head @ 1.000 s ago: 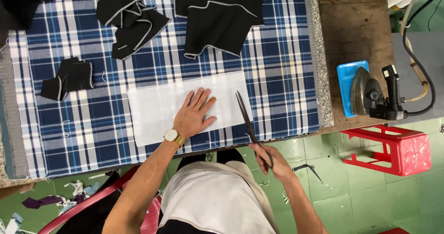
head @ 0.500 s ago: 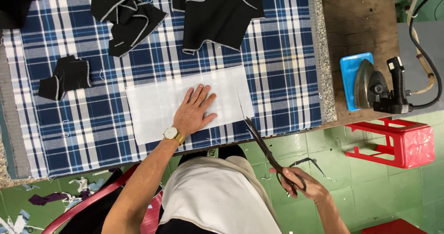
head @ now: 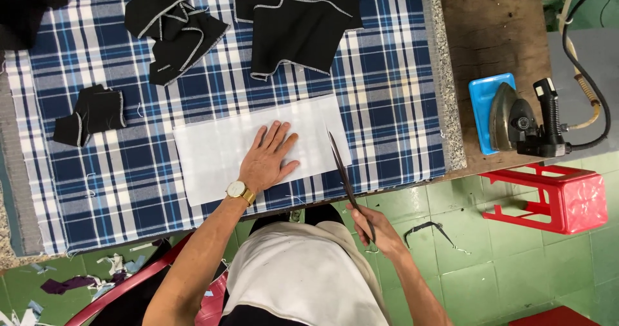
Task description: The person uses shears to trim loose threads from several pieces of black fabric laid out on a plaid table. They then pick up a white sheet of material and cut it into multiple strips, placing the cut pieces on the table.
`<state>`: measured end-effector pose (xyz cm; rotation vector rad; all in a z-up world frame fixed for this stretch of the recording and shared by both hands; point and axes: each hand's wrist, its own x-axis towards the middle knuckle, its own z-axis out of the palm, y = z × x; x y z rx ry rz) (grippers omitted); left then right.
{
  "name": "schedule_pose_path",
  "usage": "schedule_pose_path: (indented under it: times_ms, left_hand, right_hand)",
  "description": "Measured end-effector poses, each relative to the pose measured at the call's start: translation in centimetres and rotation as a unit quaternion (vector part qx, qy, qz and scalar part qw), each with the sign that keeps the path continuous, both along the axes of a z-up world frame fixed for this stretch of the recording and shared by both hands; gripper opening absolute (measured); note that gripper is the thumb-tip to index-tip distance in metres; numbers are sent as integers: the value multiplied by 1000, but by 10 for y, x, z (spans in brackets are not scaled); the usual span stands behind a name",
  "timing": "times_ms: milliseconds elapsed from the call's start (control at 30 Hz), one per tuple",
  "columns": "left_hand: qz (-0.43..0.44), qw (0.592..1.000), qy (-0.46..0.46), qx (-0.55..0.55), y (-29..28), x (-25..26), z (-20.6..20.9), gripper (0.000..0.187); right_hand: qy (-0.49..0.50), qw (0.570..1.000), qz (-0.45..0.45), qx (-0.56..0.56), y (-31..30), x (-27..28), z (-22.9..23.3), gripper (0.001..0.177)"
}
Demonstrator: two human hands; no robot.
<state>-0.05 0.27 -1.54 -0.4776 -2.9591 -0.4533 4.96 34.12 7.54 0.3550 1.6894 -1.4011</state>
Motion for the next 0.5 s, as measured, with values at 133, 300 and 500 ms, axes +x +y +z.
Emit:
schedule_pose_path:
  times_ms: [133, 300, 500]
  left_hand:
    - [6, 1000, -6, -3, 0, 1, 2, 68]
    - [12, 1000, -23, -7, 0, 1, 3, 70]
    - [12, 1000, -24, -9, -1, 1, 7, 68]
  right_hand:
    - [31, 999, -6, 13, -14, -14, -25, 49]
    - [51, 998, -18, 41, -43, -35, -17, 52]
    - [69, 996, -29, 50, -70, -49, 0, 51]
